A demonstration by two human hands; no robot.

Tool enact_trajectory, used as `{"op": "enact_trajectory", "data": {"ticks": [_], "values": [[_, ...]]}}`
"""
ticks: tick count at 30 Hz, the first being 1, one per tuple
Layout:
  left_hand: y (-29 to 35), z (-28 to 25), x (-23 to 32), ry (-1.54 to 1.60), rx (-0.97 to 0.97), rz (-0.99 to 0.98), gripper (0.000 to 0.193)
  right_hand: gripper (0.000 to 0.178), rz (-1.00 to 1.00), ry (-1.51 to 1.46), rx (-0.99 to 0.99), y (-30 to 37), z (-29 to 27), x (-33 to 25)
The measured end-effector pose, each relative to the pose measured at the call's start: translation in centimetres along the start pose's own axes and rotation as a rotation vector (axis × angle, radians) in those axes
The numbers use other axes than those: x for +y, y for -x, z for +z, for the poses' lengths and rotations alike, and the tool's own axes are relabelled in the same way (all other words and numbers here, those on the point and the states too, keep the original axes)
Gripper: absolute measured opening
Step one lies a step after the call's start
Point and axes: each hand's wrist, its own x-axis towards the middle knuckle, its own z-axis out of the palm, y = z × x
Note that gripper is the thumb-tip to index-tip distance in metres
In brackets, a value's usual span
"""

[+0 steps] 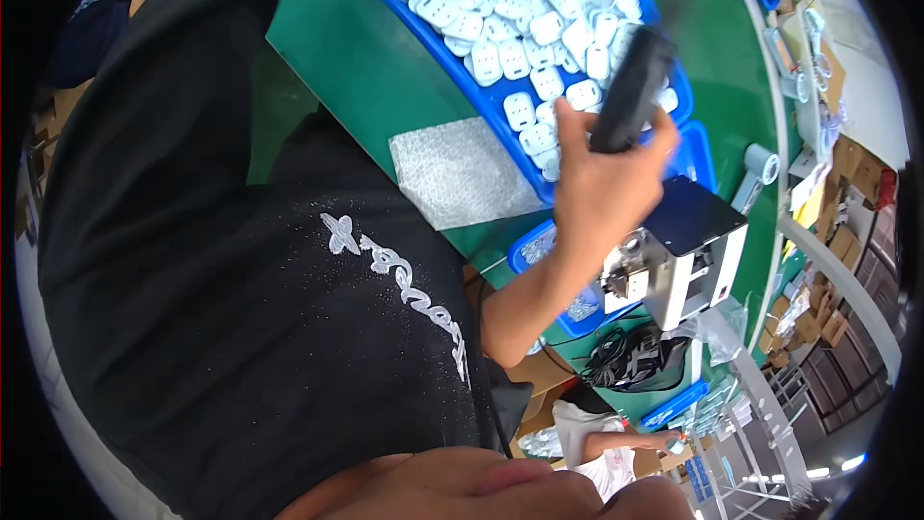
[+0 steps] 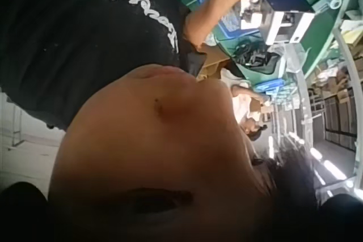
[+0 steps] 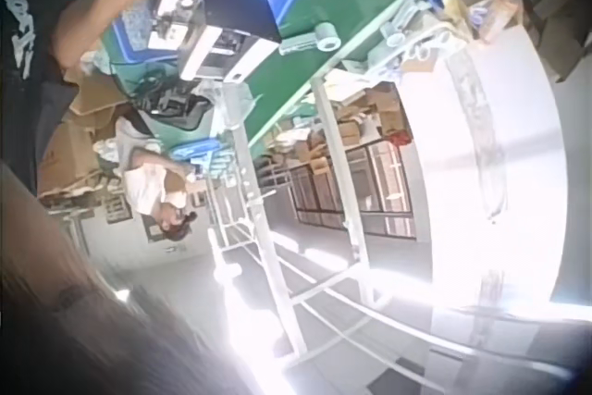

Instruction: Assembling small electronic components using an electric screwdriver at a green production workbench.

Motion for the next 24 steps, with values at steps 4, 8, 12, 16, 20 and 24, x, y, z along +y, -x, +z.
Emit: {"op": "enact_trajectory", "data": {"ticks": [4, 8, 12, 16, 20, 24], "values": [[12.0, 7.2, -13.2, -0.291, -0.385, -0.29, 0.058, 0.073, -0.316, 0.266, -0.298, -0.3, 6.0, -4.3], [0.1, 6.4, -1.4, -0.05, -0.478, -0.239, 0.051, 0.066, -0.236, 0.405, -0.144, -1.4, 5.8, 1.4], [3.2, 0.5, 2.2, 0.205, -0.043, -0.387, 0.051, 0.06, -0.149, 0.388, -0.156, -1.4, 5.3, 0.3], [10.6, -10.6, 4.8, 0.17, 0.213, -0.66, 0.054, 0.053, -0.218, 0.192, -0.059, -1.3, 3.9, 0.9], [20.0, -14.4, 9.0, -0.048, 0.216, -1.024, 0.052, 0.065, -0.168, -0.326, -0.033, -0.9, 2.3, 2.7], [23.7, -15.3, 10.2, -0.268, -0.154, -0.879, 0.043, 0.072, 0.043, -0.659, -0.138, 0.8, 1.2, -1.0]]}}
